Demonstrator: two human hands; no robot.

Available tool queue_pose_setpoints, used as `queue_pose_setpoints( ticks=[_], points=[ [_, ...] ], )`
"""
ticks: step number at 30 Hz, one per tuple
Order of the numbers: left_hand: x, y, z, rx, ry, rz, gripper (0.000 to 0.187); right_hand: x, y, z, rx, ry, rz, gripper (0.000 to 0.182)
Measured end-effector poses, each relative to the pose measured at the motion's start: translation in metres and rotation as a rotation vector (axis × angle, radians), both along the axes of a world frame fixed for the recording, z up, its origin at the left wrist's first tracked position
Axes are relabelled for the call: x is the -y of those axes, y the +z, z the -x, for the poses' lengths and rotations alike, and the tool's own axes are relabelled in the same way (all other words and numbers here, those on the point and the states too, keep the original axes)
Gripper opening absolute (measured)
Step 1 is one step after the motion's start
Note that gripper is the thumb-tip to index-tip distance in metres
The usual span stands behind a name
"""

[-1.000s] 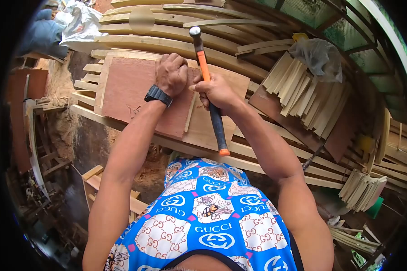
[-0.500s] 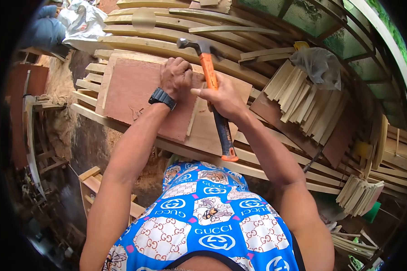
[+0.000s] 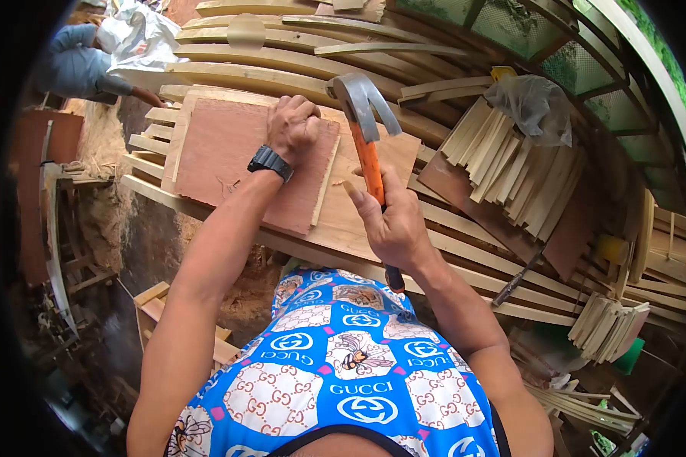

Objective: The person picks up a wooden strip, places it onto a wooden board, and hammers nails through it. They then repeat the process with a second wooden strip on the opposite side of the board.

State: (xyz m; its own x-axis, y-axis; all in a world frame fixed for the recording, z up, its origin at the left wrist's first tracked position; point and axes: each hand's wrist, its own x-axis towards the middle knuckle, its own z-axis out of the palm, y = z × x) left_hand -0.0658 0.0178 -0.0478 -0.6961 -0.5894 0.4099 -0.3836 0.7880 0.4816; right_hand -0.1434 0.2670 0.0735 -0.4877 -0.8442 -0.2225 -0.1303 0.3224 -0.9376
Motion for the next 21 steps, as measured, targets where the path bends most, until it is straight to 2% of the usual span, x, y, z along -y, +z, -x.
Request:
queue_pose_setpoints(
  ticks=[5,7,11,13,15,16,17,19,21],
  points=[
    [-0.001,-0.003,0.001,-0.014,0.022,0.023,0.016,0.021,-0.055,0.007,-0.083,0.127,-0.079,0.026],
    [0.001,-0.003,0.004,-0.015,0.037,0.031,0.017,0.032,-0.038,0.015,-0.064,0.137,-0.163,0.036],
    [0.001,-0.004,-0.001,-0.026,0.01,-0.031,0.018,0.018,-0.009,0.004,-0.011,0.028,0.045,0.033],
    [0.0,-0.002,-0.001,-0.063,0.003,0.013,0.018,0.015,-0.021,-0.002,0.043,0.006,0.079,0.031],
    [0.0,-0.003,-0.002,-0.055,0.005,0.016,0.019,0.02,-0.05,-0.005,0.102,-0.042,-0.004,0.033],
    [0.0,-0.005,-0.002,-0.047,0.001,0.023,0.019,0.026,-0.055,0.003,0.13,0.044,-0.227,0.033],
    [0.0,-0.007,-0.002,-0.048,-0.004,0.023,0.019,0.025,-0.054,0.007,0.13,0.04,-0.226,0.033],
    [0.003,-0.01,0.001,-0.05,0.004,0.035,0.019,0.029,-0.036,0.016,-0.093,0.127,-0.14,0.032],
    [0.002,-0.009,0.001,-0.051,0.007,0.028,0.02,0.022,-0.021,0.008,-0.151,0.088,-0.09,0.031]
  ],
)
